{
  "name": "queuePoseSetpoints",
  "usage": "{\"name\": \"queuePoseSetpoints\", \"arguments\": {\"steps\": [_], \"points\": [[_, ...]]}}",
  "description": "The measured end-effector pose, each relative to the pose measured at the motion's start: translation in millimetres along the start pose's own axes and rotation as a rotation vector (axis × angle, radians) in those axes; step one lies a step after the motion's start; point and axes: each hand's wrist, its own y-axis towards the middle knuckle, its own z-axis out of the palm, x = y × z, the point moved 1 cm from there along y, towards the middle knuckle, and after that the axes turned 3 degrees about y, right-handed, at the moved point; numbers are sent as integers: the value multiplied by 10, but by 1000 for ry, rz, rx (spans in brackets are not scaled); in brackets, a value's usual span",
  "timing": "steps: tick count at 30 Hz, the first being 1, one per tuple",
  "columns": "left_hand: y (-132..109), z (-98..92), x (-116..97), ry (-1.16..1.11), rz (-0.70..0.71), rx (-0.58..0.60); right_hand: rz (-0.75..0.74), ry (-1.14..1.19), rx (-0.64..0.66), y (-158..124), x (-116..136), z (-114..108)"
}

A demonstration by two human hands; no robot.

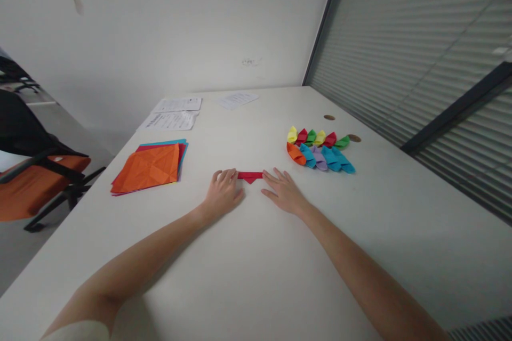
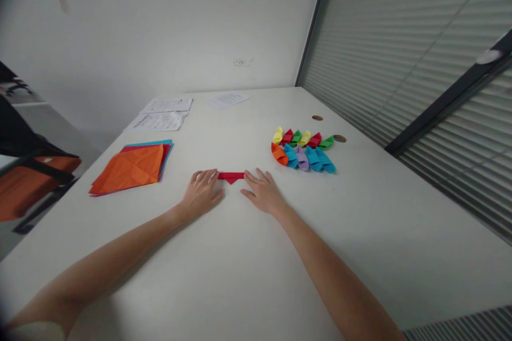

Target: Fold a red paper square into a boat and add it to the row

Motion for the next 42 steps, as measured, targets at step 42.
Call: {"name": "queuePoseSetpoints", "arguments": {"steps": [42], "points": [[85, 62, 151, -548, 117, -17, -141, 116, -263, 48, -64, -45]]}}
